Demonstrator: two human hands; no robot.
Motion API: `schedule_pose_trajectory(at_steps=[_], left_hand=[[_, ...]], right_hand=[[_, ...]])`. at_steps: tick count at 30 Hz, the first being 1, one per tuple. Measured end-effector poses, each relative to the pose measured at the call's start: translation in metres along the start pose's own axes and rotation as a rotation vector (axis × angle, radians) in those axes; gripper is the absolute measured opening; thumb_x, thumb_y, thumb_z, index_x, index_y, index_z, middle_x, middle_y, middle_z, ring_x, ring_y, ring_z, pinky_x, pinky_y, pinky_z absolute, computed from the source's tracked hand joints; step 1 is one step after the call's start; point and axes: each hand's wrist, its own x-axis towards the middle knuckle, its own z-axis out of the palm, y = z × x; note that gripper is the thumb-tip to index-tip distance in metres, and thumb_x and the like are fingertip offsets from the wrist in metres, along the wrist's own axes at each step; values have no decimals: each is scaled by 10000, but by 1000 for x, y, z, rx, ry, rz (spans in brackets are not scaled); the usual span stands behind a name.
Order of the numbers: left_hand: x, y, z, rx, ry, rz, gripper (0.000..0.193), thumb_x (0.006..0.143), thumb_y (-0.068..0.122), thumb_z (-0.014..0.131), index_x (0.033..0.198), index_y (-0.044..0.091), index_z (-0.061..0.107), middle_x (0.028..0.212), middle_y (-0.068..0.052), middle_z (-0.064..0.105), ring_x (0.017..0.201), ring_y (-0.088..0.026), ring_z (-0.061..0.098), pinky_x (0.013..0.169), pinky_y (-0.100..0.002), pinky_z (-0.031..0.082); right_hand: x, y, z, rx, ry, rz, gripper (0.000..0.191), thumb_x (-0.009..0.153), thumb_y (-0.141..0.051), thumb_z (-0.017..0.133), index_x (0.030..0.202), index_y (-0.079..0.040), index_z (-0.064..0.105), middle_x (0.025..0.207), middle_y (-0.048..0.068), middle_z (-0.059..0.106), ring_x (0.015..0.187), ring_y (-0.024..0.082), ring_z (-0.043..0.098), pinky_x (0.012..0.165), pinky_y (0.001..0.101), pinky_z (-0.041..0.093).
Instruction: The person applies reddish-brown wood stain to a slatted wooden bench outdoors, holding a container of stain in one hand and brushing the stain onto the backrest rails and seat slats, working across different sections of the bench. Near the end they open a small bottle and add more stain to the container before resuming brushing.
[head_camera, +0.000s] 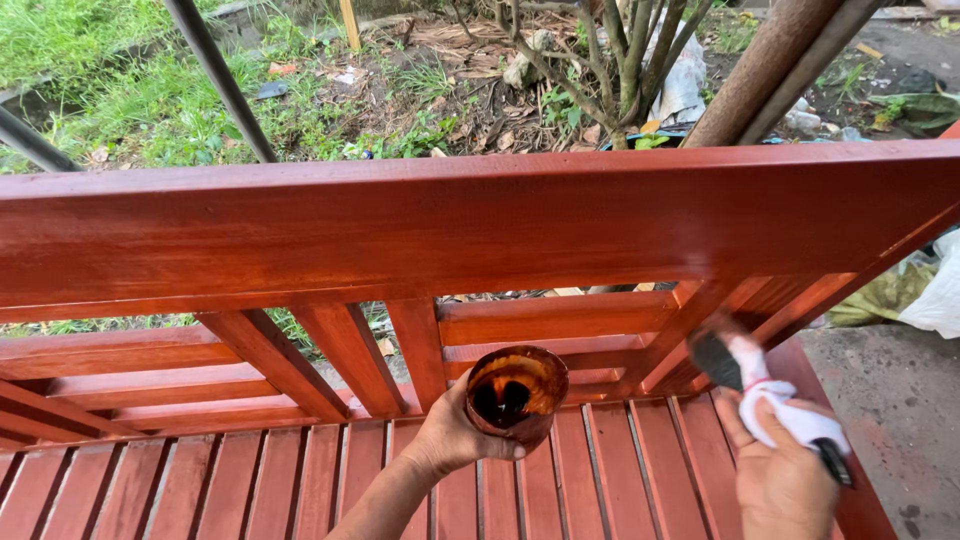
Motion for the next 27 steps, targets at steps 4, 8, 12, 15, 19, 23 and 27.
schedule_pose_trajectory(at_steps=[4, 8, 12, 15, 19, 23, 27], left_hand=[[-3, 6, 3, -34, -1, 80, 1199, 387, 147, 1015, 1459, 106, 479, 1369, -42, 669, 1294, -210, 635, 1168, -367, 494], [-8, 8, 0, -99, -24, 119, 1182, 386, 145, 1012, 1450, 107, 499, 1371, -37, 667, 1298, -208, 626, 1126, -378, 468], [-12, 7, -6, -110, -26, 92, 1158, 390, 123, 1005, 1435, 91, 508, 1365, -43, 670, 1291, -207, 628, 1153, -376, 505], [-14, 4, -8, -95, -21, 80, 1130, 395, 114, 999, 1415, 85, 516, 1354, -52, 678, 1278, -206, 638, 1156, -372, 501], [-17, -1, -9, -80, 5, 90, 1121, 384, 100, 1001, 1393, 93, 512, 1331, -45, 686, 1251, -197, 646, 1140, -375, 508], [-21, -3, -9, -94, 4, 88, 1103, 392, 92, 999, 1387, 77, 523, 1321, -49, 697, 1244, -202, 655, 1132, -377, 518], [-27, 2, -13, -83, 11, 47, 1114, 398, 84, 998, 1400, 109, 512, 1319, -29, 690, 1253, -190, 646, 1135, -362, 516]], right_hand=[[-6, -32, 21, 222, -66, -76, 240, 1022, 17, 633, 1186, -141, 556, 1343, 92, 610, 1293, 387, 619, 1101, 629, 491], [-12, -32, 15, 397, -20, 5, 401, 985, -44, 705, 1368, -63, 587, 1467, 150, 635, 1361, 381, 632, 1131, 575, 455], [-19, -2, 5, 568, -132, 115, 544, 1000, -70, 689, 1515, 5, 529, 1519, 171, 616, 1375, 374, 624, 1141, 511, 505], [-12, 50, 6, 682, 66, 224, 470, 1025, -127, 667, 1456, 25, 556, 1421, 198, 654, 1269, 379, 649, 1088, 494, 551], [-18, 109, -27, 671, 140, 235, 408, 1043, -129, 635, 1420, 9, 561, 1411, 163, 664, 1272, 348, 648, 1066, 483, 499], [-26, 154, -72, 537, 238, 353, 401, 1006, -144, 640, 1382, -28, 563, 1349, 129, 683, 1227, 313, 670, 1026, 483, 515], [-42, 123, -94, -184, 220, 276, 317, 1001, -135, 626, 1292, -76, 512, 1240, 163, 605, 1102, 357, 663, 981, 494, 560]])
